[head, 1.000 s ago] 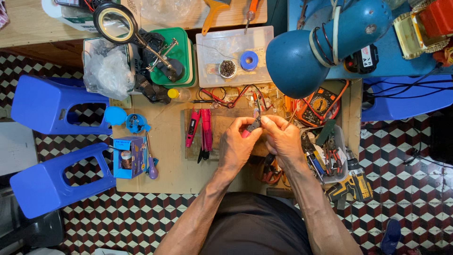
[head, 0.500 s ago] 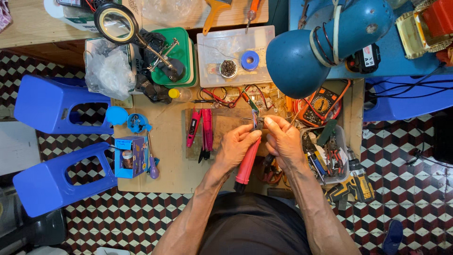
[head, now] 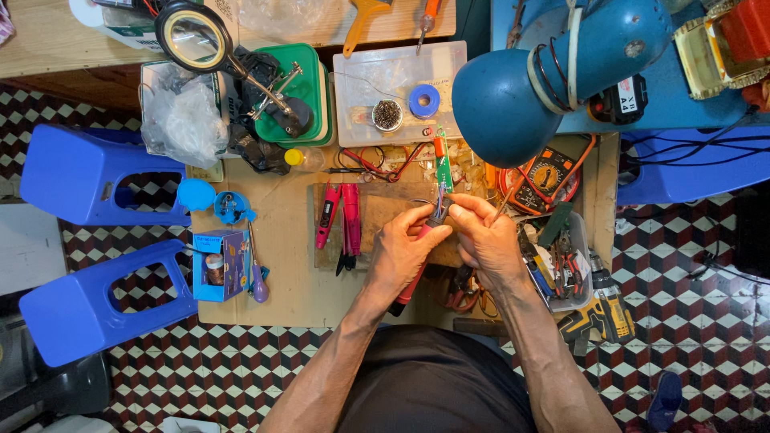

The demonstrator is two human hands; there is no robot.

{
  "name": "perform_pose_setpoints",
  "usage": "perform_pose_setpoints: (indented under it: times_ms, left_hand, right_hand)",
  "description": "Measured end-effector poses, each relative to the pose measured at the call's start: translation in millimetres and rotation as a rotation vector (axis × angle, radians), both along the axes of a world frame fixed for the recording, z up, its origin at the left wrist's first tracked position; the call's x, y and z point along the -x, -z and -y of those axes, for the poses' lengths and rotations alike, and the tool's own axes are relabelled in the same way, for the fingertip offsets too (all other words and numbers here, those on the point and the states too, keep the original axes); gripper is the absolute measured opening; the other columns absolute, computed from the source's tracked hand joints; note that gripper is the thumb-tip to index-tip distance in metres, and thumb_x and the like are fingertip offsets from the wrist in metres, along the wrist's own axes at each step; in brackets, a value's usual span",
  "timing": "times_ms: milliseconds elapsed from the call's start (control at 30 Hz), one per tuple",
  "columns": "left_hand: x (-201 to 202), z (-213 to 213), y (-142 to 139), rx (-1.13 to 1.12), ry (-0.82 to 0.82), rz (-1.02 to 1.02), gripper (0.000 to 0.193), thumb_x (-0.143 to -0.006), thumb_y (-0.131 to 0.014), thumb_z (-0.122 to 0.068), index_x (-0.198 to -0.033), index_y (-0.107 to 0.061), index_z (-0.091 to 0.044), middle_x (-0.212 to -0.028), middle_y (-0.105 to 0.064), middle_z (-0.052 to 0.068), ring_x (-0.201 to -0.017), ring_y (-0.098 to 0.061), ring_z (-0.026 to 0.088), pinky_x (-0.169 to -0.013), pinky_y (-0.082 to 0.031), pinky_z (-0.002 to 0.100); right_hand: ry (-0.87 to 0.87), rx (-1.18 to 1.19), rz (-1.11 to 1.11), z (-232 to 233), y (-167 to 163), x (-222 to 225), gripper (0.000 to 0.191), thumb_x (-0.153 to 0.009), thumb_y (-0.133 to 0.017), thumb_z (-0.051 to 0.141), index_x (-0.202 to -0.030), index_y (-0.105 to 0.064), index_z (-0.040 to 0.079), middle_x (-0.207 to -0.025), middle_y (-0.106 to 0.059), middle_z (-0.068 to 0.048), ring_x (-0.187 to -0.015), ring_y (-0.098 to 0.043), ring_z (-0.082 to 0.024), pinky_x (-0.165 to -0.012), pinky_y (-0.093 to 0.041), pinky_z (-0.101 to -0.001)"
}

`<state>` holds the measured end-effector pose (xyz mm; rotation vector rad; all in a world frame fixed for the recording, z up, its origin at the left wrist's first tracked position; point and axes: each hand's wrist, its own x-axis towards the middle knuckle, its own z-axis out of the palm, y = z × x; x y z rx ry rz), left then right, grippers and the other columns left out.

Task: The person uses a soldering iron and pliers to work on a small green circuit board, repeatedly heating and adjusting components. The person briefly drops a tool, retrieves it, and continues soldering.

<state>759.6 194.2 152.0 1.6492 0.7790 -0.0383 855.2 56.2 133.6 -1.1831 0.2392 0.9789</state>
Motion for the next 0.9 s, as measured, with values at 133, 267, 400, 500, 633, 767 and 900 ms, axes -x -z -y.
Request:
perform_pose_setpoints:
  times_ms: [133,267,400,500,633,767,900]
  left_hand:
    - [2,2,1,-0.016,-0.010,0.001,0.056,-0.082,-0.082,-0.032,-0.128,-0.069,-0.004,-0.114,-0.076,0.013,-0.098,-0.076,0.020,-0.083,-0.062,0.031]
    - [5,3,9,0.018,-0.024,0.043,0.052,-0.082,-0.082,-0.028,-0.127,-0.070,-0.005,-0.114,-0.076,0.011,-0.098,-0.074,0.018,-0.084,-0.061,0.030]
    - [9,1,20,0.090,-0.026,0.141,0.049,-0.086,-0.081,-0.024,-0.128,-0.070,-0.004,-0.113,-0.077,0.007,-0.100,-0.072,0.013,-0.087,-0.059,0.027]
    - [12,2,25,0.190,-0.047,0.104,0.050,-0.087,-0.081,-0.023,-0.131,-0.069,-0.003,-0.106,-0.077,0.005,-0.094,-0.070,0.009,-0.081,-0.057,0.024]
    - [13,4,28,0.256,-0.061,0.106,0.051,-0.089,-0.079,-0.022,-0.135,-0.068,-0.003,-0.100,-0.075,0.004,-0.088,-0.066,0.006,-0.076,-0.055,0.021]
    - [12,6,25,0.288,-0.075,0.108,0.051,-0.089,-0.079,-0.021,-0.134,-0.067,-0.002,-0.102,-0.077,0.004,-0.090,-0.067,0.006,-0.076,-0.055,0.020]
    - [10,6,20,0.356,-0.091,0.096,0.052,-0.087,-0.079,-0.021,-0.134,-0.066,-0.002,-0.104,-0.078,0.004,-0.092,-0.070,0.007,-0.078,-0.057,0.020]
  right_hand:
    - [0.000,-0.009,0.001,1,0,1,0.031,-0.097,-0.065,0.014,-0.125,-0.063,-0.001,-0.073,-0.059,0.004,-0.040,-0.033,0.001,-0.034,-0.024,-0.0192]
    - [0.002,-0.046,0.044,1,-5,5,0.034,-0.099,-0.067,0.015,-0.129,-0.063,0.000,-0.070,-0.055,0.006,-0.041,-0.034,0.001,-0.035,-0.026,-0.0196]
    - [-0.004,0.045,0.082,-4,-13,9,0.036,-0.094,-0.068,0.012,-0.127,-0.061,0.002,-0.081,-0.063,0.003,-0.044,-0.040,0.001,-0.035,-0.026,-0.0184]
    - [-0.008,0.084,0.119,-7,-19,11,0.036,-0.092,-0.069,0.010,-0.126,-0.061,0.001,-0.093,-0.068,0.001,-0.051,-0.046,0.001,-0.038,-0.029,-0.0175]
    - [-0.013,0.129,0.178,-10,-22,12,0.034,-0.092,-0.070,0.009,-0.125,-0.062,0.002,-0.096,-0.068,0.000,-0.054,-0.048,0.001,-0.039,-0.032,-0.0170]
    - [-0.004,0.162,0.234,-9,-20,15,0.033,-0.093,-0.070,0.008,-0.125,-0.063,0.001,-0.099,-0.067,-0.001,-0.061,-0.051,0.001,-0.042,-0.033,-0.0158]
    - [-0.001,0.157,0.241,-6,-17,17,0.033,-0.095,-0.068,0.007,-0.126,-0.063,0.000,-0.102,-0.070,-0.002,-0.070,-0.057,0.000,-0.046,-0.037,-0.0147]
